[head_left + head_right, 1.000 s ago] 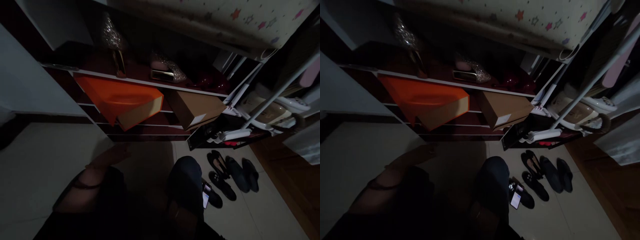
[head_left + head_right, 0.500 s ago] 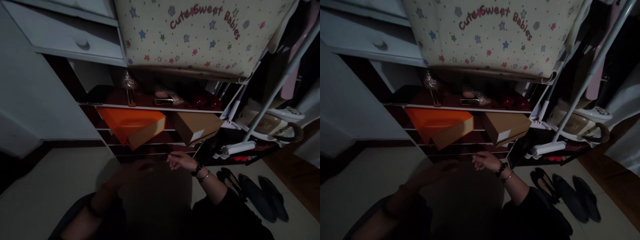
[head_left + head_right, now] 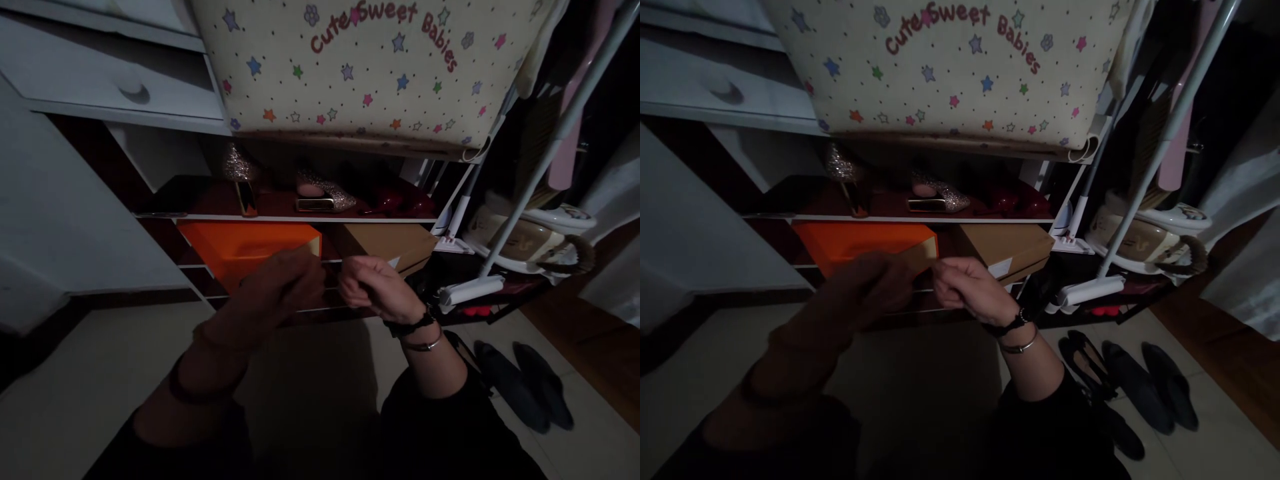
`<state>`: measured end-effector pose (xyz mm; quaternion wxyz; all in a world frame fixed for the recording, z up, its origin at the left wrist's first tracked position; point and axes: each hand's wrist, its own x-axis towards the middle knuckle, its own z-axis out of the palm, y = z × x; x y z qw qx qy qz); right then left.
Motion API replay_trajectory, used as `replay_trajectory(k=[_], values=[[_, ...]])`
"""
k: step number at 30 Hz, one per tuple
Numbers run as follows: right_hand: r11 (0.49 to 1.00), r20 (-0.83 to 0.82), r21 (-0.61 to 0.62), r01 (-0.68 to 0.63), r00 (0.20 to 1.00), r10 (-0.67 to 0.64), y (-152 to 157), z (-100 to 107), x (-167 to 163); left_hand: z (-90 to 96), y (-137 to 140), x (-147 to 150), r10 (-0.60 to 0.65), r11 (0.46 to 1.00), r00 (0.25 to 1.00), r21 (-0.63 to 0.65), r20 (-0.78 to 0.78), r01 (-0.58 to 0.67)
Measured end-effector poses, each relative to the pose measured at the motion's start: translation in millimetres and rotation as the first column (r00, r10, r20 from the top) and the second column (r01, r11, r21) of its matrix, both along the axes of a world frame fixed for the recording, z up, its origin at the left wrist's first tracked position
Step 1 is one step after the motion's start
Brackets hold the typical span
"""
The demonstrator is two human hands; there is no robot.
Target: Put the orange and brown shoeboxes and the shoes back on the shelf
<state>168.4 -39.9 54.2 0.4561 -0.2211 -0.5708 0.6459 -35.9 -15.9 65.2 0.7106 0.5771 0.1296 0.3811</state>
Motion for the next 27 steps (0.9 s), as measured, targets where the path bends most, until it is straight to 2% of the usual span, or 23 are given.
replay_trajectory(k=[2, 4, 7, 9, 10, 13, 17, 19, 27], values=[[0.986, -0.165, 0.051, -0.159, 0.972, 0.166, -4.8, 15.4, 0.3, 24.3, -7.6, 0.0, -0.124, 0.991, 0.992, -0.039, -0.003, 0.124], [0.932, -0.254, 0.108, -0.345, 0.897, 0.362, -3.0, 16.3, 0.3, 30.6, -9.4, 1.3, -0.274, 0.959, 0.961, -0.063, 0.025, 0.275], [0.808, -0.276, 0.171, -0.564, 0.76, 0.589, 9.7, 1.4, -1.5, 15.4, 1.2, 6.3, -0.404, 0.908, 0.913, -0.095, 0.061, 0.408], [0.748, -0.258, 0.19, -0.637, 0.702, 0.663, 18.6, -9.2, -2.7, 0.8, 12.4, 9.1, -0.418, 0.895, 0.905, -0.139, 0.073, 0.425], [0.733, -0.25, 0.187, -0.654, 0.69, 0.679, 21.8, -13.0, -2.9, -5.3, 17.5, 9.8, -0.421, 0.889, 0.904, -0.162, 0.076, 0.428], [0.742, -0.226, 0.137, -0.657, 0.708, 0.669, 25.5, -17.8, -1.2, -15.8, 27.3, 8.6, -0.438, 0.875, 0.896, -0.195, 0.072, 0.444], [0.794, -0.163, 0.041, -0.607, 0.78, 0.604, 24.5, -19.3, 3.9, -18.0, 28.8, 5.3, -0.482, 0.85, 0.871, -0.189, 0.093, 0.491], [0.796, -0.152, 0.02, -0.605, 0.785, 0.601, 24.2, -20.4, 6.1, -18.4, 28.2, 4.2, -0.493, 0.843, 0.864, -0.188, 0.105, 0.504], [0.806, -0.166, 0.077, -0.587, 0.79, 0.591, 18.3, -10.7, 4.3, -17.6, 25.3, -4.2, -0.455, 0.862, 0.886, -0.204, 0.09, 0.463]])
